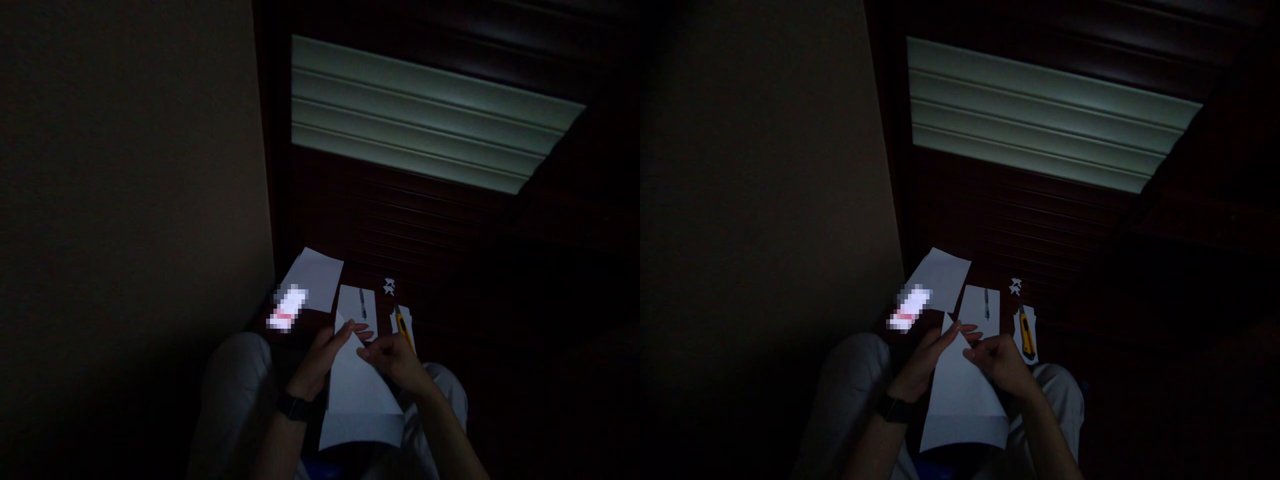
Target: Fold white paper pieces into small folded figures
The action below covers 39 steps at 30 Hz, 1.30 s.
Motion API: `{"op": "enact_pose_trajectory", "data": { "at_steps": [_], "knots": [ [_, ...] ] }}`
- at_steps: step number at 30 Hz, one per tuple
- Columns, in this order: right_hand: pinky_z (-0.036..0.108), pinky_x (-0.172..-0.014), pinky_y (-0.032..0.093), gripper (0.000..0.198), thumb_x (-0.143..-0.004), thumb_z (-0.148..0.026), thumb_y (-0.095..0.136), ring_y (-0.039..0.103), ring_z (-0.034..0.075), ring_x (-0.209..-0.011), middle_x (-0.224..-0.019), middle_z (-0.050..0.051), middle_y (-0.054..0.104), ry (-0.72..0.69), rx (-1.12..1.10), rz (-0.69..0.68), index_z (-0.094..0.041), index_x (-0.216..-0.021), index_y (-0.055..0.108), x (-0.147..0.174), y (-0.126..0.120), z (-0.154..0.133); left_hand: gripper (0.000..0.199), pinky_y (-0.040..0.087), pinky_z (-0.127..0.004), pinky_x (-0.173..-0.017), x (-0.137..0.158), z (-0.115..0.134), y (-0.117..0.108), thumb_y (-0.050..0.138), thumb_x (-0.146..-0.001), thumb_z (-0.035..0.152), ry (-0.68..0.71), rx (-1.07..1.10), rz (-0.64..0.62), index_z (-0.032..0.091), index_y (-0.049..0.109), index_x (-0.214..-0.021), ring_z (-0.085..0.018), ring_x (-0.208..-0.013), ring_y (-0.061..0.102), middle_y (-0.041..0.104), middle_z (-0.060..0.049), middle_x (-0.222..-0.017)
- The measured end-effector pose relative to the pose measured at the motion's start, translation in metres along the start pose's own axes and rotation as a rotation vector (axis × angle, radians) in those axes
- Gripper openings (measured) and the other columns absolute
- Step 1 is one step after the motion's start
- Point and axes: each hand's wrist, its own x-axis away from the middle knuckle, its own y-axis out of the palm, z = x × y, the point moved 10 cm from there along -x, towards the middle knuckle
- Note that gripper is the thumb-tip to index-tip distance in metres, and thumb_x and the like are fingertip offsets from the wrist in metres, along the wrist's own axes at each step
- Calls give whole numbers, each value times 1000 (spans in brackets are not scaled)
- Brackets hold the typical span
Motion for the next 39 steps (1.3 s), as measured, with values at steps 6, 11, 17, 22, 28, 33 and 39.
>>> {"op": "enact_pose_trajectory", "data": {
  "at_steps": [6,11,17,22,28,33,39],
  "knots": [
    [21,-42,25,35,-73,-43,63,34,8,-47,-53,0,51,-9,-10,31,-10,-59,66,0,-3,1,42,45,-36,-86,5,1,6,56,-82,35,7,64,-83,9,59,-114,-30,-106,56,61,-18,-113],
    [21,-43,26,35,-72,-42,64,35,8,-48,-52,-1,51,-9,-18,40,-10,-58,65,-1,-3,-3,45,46,-36,-84,-1,-7,1,52,-83,41,-44,89,-52,7,61,-110,-30,-105,57,62,-19,-111],
    [21,-42,24,37,-73,-43,63,33,7,-46,-48,-2,47,4,-14,29,-10,-57,64,1,-1,1,46,46,-38,-87,-1,-8,-2,54,-81,43,-70,152,-34,7,61,-108,-30,-104,57,62,-20,-112],
    [22,-47,30,36,-72,-43,64,39,9,-50,-53,0,53,-18,-79,-11,-11,-55,63,5,2,1,49,42,-41,-92,0,-7,-7,52,-81,45,-68,185,-19,5,60,-108,-31,-106,56,59,-23,-114],
    [23,-48,32,39,-69,-47,65,41,9,-50,-53,0,53,18,-105,-16,-12,-53,61,7,3,5,50,40,-44,-95,-2,-13,-3,50,-83,44,-95,235,-65,4,58,-110,-32,-109,54,57,-23,-117],
    [23,-49,32,37,-69,-46,66,42,10,-51,-53,-1,53,32,-106,-15,-12,-56,64,11,3,14,50,39,-45,-95,-3,-13,-6,50,-83,44,-94,258,-60,4,58,-111,-33,-110,53,56,-23,-118],
    [22,-47,29,35,-69,-44,67,39,9,-48,-51,-2,51,60,-93,-3,-11,-58,66,19,1,27,46,42,-45,-92,1,-11,-7,53,-82,42,-107,235,-46,5,60,-108,-33,-107,55,58,-23,-116]
  ]
}}
